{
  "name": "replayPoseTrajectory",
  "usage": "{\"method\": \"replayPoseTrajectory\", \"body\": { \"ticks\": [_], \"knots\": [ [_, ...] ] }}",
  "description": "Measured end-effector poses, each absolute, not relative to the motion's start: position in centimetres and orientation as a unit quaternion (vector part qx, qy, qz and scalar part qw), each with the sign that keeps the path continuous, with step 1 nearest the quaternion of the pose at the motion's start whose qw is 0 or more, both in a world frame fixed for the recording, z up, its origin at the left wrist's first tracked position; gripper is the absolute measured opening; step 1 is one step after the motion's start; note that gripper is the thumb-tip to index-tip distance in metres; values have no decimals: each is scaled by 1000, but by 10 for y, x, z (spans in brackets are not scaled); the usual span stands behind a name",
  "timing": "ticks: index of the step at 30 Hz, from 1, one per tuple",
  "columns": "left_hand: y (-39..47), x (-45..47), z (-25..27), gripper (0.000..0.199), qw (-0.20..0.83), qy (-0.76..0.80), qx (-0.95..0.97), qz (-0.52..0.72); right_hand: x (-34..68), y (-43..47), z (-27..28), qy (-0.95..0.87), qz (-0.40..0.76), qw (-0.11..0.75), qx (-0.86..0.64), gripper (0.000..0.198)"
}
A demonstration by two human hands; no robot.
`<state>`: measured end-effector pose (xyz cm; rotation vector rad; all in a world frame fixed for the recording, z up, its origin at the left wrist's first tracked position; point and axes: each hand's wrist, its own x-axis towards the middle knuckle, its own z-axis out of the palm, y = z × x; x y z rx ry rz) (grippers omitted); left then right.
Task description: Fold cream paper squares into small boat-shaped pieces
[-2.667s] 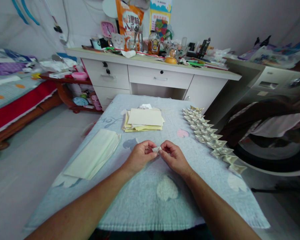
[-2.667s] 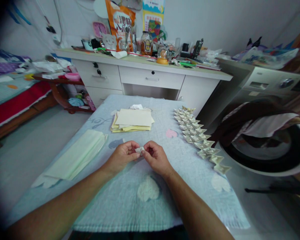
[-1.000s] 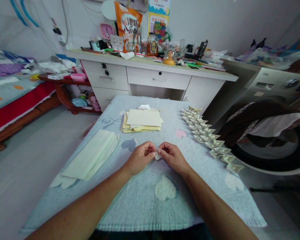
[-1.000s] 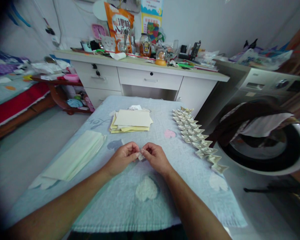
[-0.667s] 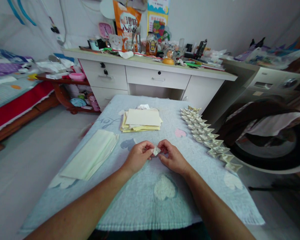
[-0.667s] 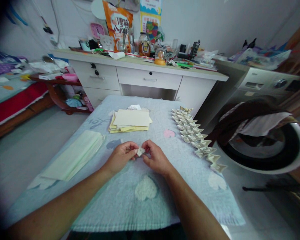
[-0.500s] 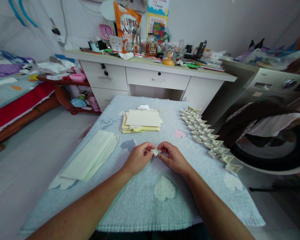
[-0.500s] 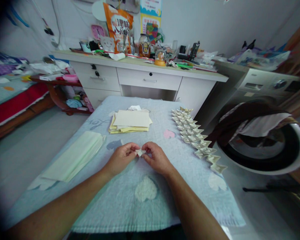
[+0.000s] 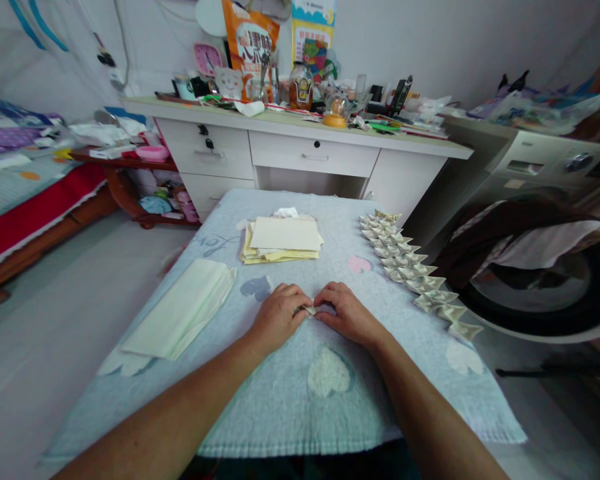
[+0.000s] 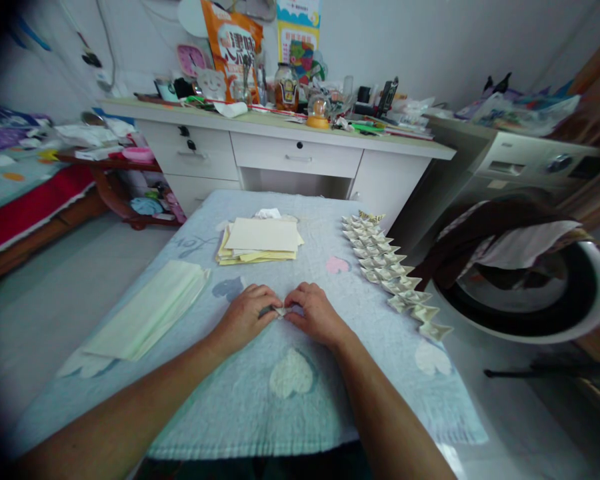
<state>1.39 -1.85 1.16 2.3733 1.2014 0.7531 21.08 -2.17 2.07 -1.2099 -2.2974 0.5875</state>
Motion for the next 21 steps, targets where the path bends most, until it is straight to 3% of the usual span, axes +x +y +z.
{"method": "replayPoseTrajectory", "body": {
  "ticks": [12,21],
  "knots": [
    [-13,8,5,4,180,412,853,264,199,-23,15,-849,184,248,-429,10],
    [-11,7,6,6,210,415,847,257,201,-23,17,-870,151,201,-423,12]
  ]
}}
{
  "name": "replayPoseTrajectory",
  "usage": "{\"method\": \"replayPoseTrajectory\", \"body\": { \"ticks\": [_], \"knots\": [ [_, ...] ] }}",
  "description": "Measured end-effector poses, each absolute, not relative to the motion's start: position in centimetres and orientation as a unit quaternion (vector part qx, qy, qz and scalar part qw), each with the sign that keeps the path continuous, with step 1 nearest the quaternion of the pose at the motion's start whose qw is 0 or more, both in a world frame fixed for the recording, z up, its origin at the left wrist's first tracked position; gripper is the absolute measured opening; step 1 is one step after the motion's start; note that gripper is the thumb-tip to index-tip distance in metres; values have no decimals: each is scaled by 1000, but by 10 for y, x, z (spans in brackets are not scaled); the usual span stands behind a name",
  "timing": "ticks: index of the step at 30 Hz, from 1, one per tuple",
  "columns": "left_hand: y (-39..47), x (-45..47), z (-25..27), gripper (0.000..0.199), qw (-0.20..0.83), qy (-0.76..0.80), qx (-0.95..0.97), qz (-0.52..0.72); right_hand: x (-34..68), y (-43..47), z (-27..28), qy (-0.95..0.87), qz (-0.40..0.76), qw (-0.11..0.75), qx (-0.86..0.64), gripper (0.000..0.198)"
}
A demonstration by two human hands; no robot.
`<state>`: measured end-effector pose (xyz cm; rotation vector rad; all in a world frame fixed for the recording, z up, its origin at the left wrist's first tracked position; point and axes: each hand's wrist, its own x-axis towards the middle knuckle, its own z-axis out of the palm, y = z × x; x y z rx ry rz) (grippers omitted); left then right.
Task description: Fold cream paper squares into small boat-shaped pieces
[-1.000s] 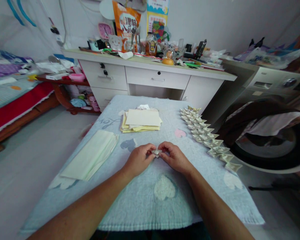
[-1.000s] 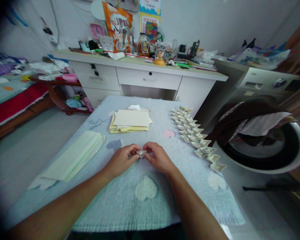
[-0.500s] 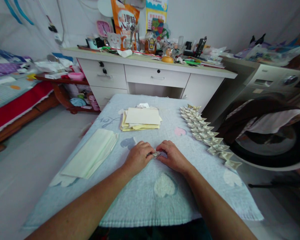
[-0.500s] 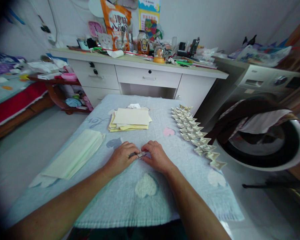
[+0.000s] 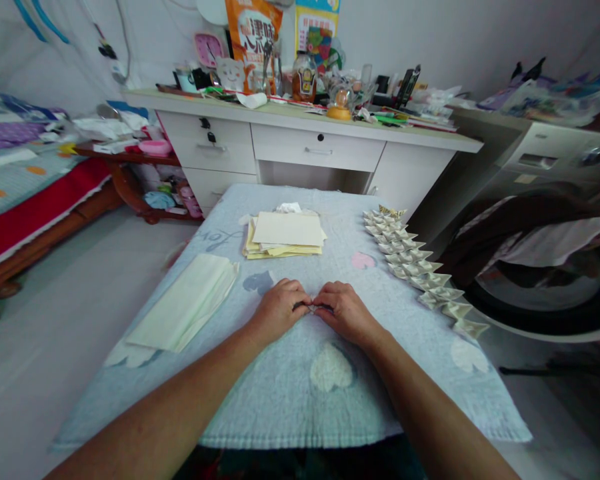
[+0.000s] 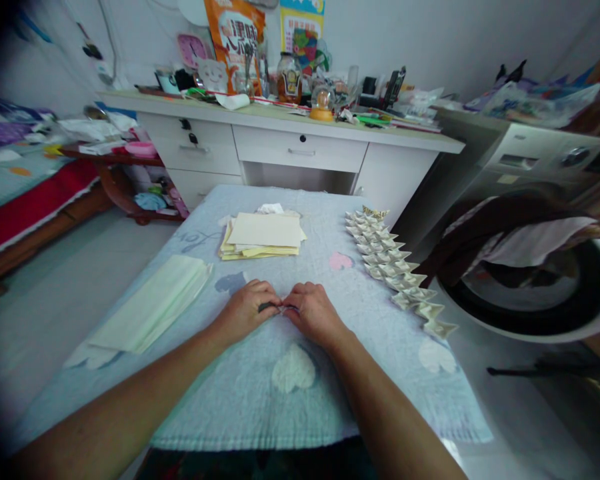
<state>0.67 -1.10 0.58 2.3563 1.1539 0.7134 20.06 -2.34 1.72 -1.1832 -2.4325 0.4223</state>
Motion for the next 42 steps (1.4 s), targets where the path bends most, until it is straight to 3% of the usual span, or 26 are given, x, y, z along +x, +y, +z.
{"method": "replayPoseTrajectory", "body": {
  "ticks": [20,35,42],
  "knots": [
    [-9,7,11,10,218,405,853,246,195,-29,18,-857,141,211,-449,7],
    [-6,4,6,10,214,419,845,255,191,-25,18,-868,117,196,-441,14],
    [-5,6,9,10,207,424,848,242,189,-21,13,-839,152,229,-471,10]
  ]
}}
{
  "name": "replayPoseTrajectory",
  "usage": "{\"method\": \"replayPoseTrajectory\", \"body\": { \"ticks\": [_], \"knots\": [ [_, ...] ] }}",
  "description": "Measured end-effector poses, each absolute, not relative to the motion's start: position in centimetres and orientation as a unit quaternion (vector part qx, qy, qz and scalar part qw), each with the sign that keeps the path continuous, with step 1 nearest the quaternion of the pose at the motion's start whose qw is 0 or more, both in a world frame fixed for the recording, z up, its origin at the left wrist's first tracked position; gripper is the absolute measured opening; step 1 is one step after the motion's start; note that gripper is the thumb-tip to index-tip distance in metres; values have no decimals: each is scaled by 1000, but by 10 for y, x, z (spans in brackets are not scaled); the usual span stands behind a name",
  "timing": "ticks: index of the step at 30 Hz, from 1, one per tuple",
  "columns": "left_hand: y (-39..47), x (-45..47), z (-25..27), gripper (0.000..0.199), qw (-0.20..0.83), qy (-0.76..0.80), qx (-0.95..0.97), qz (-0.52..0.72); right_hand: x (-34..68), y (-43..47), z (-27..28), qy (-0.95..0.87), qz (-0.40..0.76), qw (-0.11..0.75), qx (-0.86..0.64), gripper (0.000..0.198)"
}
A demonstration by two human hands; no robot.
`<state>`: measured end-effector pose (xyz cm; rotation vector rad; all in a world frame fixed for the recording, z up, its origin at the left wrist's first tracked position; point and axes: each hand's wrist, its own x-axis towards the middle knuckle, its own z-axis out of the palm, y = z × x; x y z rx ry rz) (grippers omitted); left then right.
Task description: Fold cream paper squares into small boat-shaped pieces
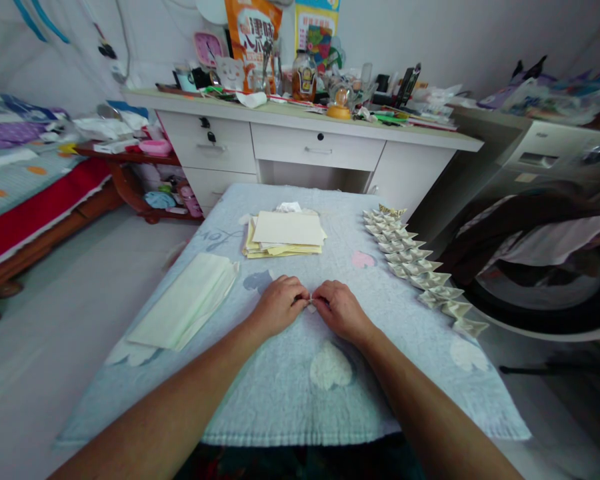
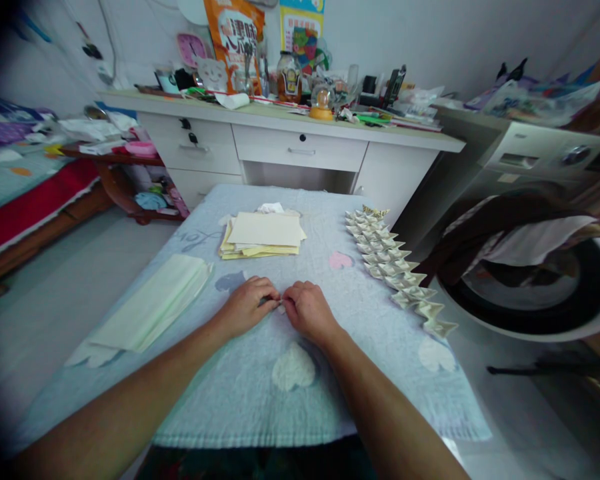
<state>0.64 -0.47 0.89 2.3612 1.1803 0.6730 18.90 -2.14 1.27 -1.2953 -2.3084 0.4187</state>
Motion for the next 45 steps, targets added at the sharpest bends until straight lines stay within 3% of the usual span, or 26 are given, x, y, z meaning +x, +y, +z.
{"method": "replayPoseTrajectory", "body": {
  "ticks": [5,21,31,38,45],
  "knots": [
    [-2,7,11,10,208,421,853,230,188,-22,12,-824,166,242,-484,7],
    [-1,7,9,10,188,460,841,216,179,-22,19,-804,126,131,-566,16],
    [2,14,18,14,213,505,818,176,180,-23,17,-765,142,179,-602,7],
    [-3,13,10,11,161,551,794,201,179,-20,16,-755,144,164,-618,6],
    [-8,17,13,13,167,569,783,186,180,-21,12,-742,139,180,-631,16]
  ]
}}
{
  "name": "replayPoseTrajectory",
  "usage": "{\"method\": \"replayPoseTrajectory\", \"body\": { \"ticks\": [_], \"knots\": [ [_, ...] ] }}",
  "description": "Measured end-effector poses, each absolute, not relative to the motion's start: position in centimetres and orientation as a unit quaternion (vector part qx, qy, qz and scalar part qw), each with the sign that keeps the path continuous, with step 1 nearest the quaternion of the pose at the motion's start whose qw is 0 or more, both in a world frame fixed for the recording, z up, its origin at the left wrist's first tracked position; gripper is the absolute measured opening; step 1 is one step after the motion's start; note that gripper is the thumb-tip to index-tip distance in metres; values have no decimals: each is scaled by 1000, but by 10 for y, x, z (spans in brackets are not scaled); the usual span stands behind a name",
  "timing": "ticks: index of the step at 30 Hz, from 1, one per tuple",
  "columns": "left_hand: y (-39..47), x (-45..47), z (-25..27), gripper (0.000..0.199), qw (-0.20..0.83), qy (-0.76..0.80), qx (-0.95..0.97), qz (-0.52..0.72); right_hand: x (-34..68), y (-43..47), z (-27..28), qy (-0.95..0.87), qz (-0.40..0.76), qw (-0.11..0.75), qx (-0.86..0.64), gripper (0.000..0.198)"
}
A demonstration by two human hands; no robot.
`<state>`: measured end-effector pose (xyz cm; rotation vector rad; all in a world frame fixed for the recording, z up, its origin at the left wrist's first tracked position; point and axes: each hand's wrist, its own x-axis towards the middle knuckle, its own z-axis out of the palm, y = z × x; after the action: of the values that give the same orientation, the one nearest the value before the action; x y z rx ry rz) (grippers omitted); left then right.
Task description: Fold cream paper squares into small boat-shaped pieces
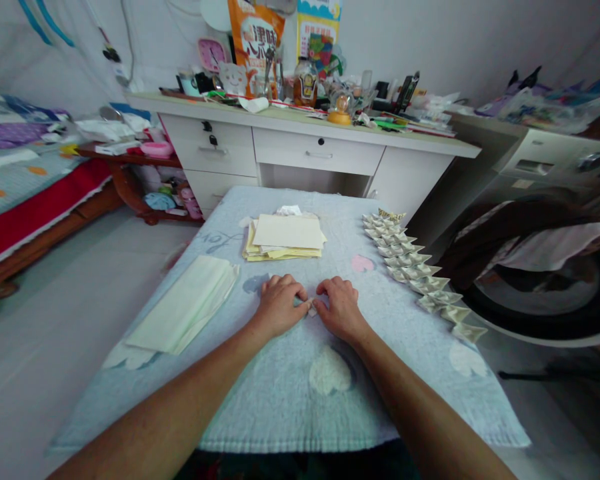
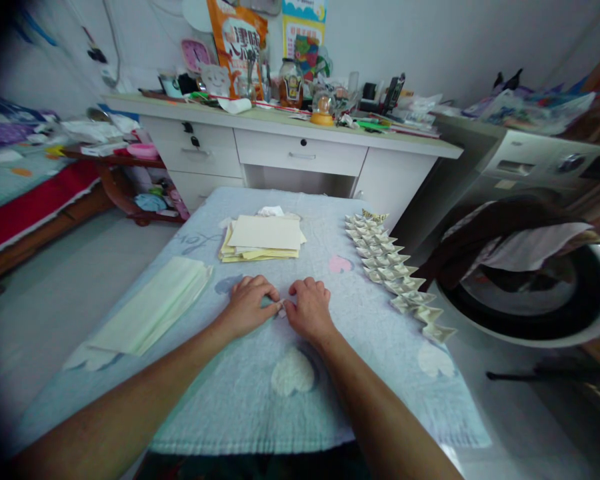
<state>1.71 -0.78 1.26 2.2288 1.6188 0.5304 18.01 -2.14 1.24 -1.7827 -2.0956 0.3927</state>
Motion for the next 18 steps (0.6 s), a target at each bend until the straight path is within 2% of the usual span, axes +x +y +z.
{"method": "replayPoseTrajectory", "body": {
  "ticks": [7,13,18],
  "knots": [
    [-8,20,17,12,202,573,768,201,184,-24,14,-760,149,193,-603,19],
    [-10,14,18,11,258,510,769,285,193,-24,21,-781,205,212,-551,20],
    [-10,11,17,10,306,446,763,356,200,-21,22,-785,293,290,-462,17]
  ]
}}
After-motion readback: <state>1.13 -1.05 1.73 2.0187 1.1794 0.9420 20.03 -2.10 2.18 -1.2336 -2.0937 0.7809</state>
